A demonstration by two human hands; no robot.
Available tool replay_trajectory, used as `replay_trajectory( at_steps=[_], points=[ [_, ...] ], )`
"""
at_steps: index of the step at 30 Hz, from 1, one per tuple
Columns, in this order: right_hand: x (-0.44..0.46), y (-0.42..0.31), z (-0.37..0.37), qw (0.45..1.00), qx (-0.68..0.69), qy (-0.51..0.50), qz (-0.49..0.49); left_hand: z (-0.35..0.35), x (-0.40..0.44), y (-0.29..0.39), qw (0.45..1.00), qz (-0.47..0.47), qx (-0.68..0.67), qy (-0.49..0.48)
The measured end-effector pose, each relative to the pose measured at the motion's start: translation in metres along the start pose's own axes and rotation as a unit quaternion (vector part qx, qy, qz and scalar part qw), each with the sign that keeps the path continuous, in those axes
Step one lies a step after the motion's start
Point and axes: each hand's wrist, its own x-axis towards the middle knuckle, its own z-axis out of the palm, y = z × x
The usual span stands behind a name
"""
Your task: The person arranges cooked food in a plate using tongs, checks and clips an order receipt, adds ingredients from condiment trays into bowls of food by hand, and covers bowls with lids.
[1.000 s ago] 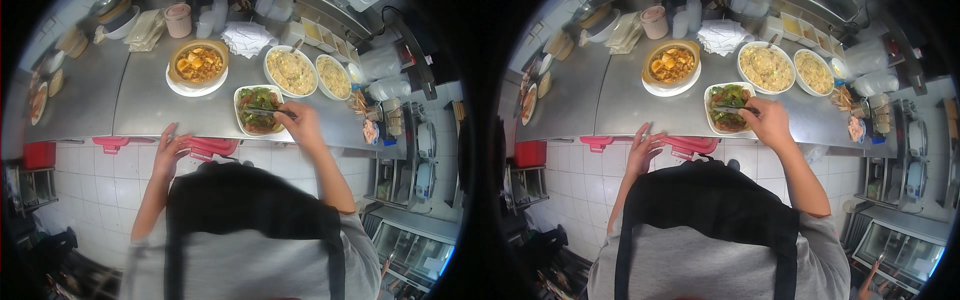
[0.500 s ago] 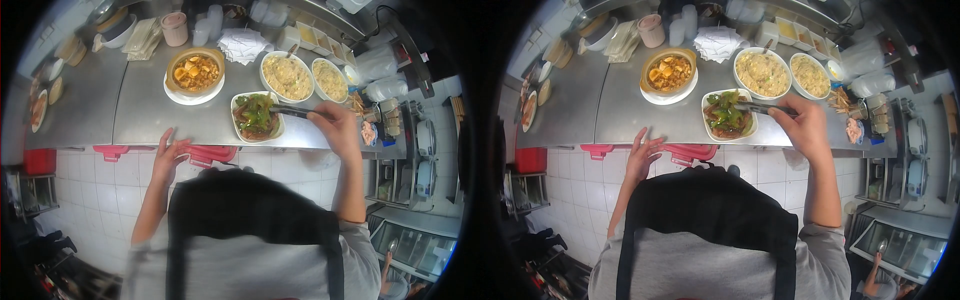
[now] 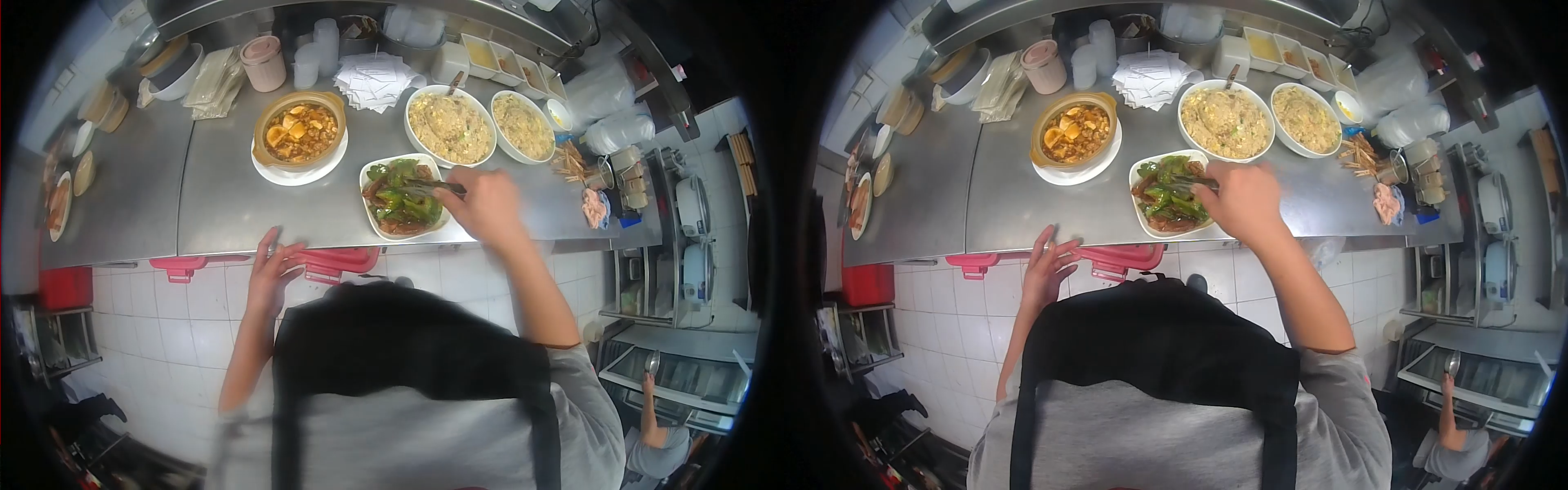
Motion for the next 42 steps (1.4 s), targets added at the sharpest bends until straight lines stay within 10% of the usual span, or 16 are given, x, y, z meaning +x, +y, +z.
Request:
replay_trajectory(
  at_steps=[9, 23, 33, 37, 42],
  points=[
    [0.059, -0.006, 0.010, 0.958, -0.108, -0.013, -0.264, 0.017, -0.002, 0.005, 0.999, 0.025, 0.008, -0.026],
    [0.002, 0.015, -0.029, 0.968, -0.121, 0.003, -0.219, -0.003, -0.009, -0.003, 1.000, 0.029, 0.004, -0.007],
    [-0.029, 0.071, -0.055, 0.992, 0.035, 0.113, -0.031, 0.068, 0.010, -0.053, 0.974, -0.078, -0.045, -0.206],
    [-0.065, 0.204, -0.114, 0.928, 0.022, 0.322, 0.188, 0.137, -0.010, -0.030, 0.976, -0.100, -0.069, -0.182],
    [-0.091, 0.390, -0.135, 0.848, -0.147, 0.221, 0.458, 0.157, 0.011, -0.077, 0.983, -0.103, -0.073, -0.137]
  ],
)
